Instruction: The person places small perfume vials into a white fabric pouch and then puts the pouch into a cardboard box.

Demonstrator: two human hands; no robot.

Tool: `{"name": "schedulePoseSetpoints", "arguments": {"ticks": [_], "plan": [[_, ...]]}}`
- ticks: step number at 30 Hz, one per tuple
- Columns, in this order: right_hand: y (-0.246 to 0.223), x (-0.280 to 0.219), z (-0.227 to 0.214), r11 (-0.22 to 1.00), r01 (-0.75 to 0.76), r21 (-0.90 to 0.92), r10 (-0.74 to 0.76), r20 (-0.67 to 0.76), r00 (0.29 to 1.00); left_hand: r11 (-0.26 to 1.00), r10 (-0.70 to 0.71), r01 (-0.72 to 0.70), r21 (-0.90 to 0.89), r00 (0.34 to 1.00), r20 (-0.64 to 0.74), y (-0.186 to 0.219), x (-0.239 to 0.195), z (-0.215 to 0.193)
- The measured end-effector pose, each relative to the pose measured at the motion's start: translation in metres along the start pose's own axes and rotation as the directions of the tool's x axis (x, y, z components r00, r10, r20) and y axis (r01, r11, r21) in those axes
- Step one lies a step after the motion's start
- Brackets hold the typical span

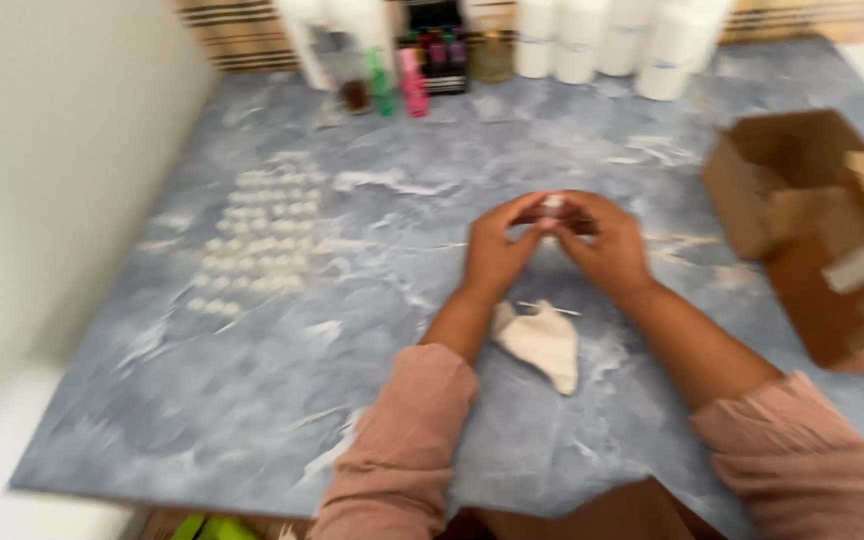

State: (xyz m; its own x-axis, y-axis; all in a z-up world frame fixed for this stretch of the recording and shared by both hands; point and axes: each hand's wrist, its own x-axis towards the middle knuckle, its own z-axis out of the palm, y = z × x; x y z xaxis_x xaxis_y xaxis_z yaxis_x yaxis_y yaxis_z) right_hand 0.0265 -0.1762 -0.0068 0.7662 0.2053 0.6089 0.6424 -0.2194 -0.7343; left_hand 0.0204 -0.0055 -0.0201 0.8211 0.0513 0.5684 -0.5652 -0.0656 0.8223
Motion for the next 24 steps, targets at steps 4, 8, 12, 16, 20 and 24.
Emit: {"name": "schedulePoseSetpoints", "arguments": {"ticks": [4, 8, 12, 16, 20, 24], "plan": [[-0.034, 0.005, 0.009, 0.998, -0.015, 0.068, 0.011, 0.053, 0.999, 0.998, -0.064, 0.065, 0.015, 0.996, -0.058, 0.039, -0.005, -0.022], [-0.092, 0.019, 0.025, 0.994, -0.071, -0.089, 0.083, 0.148, 0.985, 0.987, -0.162, 0.162, -0.012, 0.987, 0.001, 0.095, -0.011, -0.058], [-0.126, 0.040, 0.058, 0.993, 0.054, -0.105, -0.029, 0.231, 0.973, 0.998, -0.052, 0.054, 0.012, 0.991, -0.121, 0.108, -0.016, -0.097], [-0.152, 0.044, 0.116, 0.980, -0.006, 0.199, -0.052, 0.286, 0.957, 0.992, -0.037, 0.072, 0.101, 0.951, -0.308, 0.122, -0.040, -0.151], [-0.168, 0.027, 0.181, 0.962, -0.100, 0.255, -0.023, 0.437, 0.899, 0.939, -0.078, 0.213, 0.270, 0.896, -0.436, 0.152, -0.082, -0.210], [-0.172, 0.003, 0.241, 0.928, -0.261, 0.266, 0.066, 0.570, 0.819, 0.791, -0.189, 0.466, 0.397, 0.802, -0.566, 0.160, -0.120, -0.253]]}}
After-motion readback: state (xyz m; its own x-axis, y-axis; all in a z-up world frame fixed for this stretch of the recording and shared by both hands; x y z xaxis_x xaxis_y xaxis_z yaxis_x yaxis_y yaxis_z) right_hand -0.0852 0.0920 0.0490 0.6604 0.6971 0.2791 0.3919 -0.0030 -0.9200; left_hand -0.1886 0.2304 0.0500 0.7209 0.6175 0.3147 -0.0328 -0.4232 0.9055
